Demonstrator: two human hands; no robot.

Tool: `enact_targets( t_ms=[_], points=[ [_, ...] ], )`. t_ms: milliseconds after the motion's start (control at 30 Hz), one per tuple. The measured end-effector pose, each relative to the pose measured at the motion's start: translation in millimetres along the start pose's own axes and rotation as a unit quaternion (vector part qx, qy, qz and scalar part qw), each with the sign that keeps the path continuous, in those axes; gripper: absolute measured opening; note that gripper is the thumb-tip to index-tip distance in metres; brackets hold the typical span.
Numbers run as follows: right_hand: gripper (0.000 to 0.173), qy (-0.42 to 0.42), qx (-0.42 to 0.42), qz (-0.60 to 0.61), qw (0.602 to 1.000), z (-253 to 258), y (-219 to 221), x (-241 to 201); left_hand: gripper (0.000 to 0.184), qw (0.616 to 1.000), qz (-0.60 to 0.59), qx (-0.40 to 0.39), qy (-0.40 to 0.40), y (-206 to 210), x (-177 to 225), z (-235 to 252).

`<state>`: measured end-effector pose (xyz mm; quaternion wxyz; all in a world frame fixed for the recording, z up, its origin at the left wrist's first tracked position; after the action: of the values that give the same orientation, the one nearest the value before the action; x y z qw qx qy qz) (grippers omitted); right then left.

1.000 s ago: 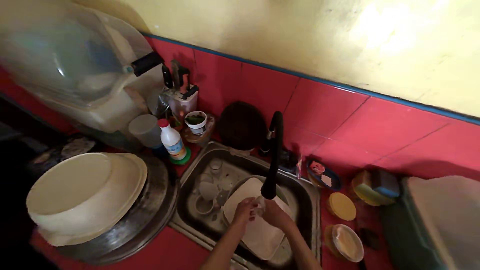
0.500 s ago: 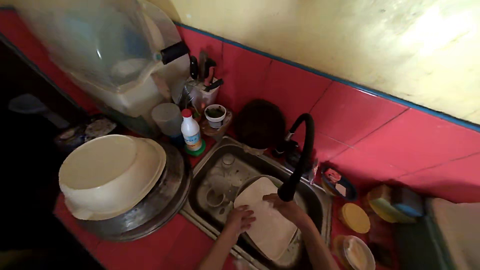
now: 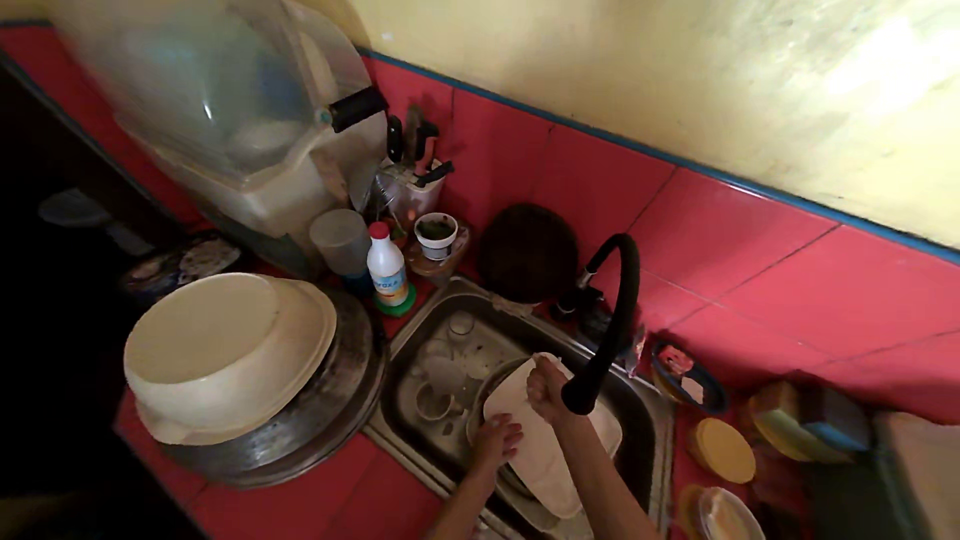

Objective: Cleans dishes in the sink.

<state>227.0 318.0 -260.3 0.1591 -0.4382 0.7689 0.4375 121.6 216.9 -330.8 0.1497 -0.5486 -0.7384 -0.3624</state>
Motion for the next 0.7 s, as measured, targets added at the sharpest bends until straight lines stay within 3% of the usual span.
enact_targets(
  t_ms=[100,167,233,300,500,633,700],
  points=[
    [0.022,-0.053,-0.017,-0.091,0.994,-3,-4,-9,0.035,1.000,0.010,0.001,0.005,0,1,2],
    [0.012,-0.041,-0.070,-0.161,0.984,-11,-1,-9,0.034,1.000,0.001,-0.007,0.006,0,2,4],
    [0.031,-0.004,-0.131,-0.246,0.960,-22,6,-4,0.036,1.000,-0.015,-0.016,0.009,-2,0,4],
    [0.041,0.024,-0.151,-0.252,0.956,-29,2,2,0.036,0.999,-0.027,-0.020,0.007,-2,0,3],
    [0.035,-0.023,-0.119,-0.367,0.922,-49,-29,-1,0.035,0.999,-0.030,-0.024,0.007,-3,1,1],
    [0.006,-0.057,-0.046,-0.261,0.962,-50,-38,-10,0.034,1.000,-0.021,-0.020,0.011,-4,0,5],
    [0.024,-0.040,-0.084,-0.145,0.985,-41,-30,-3,0.033,1.000,-0.019,-0.012,0.008,-4,0,5]
  ],
)
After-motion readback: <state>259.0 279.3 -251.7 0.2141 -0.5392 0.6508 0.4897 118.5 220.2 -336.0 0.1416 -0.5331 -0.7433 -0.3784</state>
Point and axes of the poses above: each hand's wrist, its own z-axis towards the middle knuckle, its own y-axis out of the palm, x = y × z, the point moved 10 cm from there along z, towards the middle knuckle, and after that the axes turned 3 degrees about -x, right-handed, at the moved point
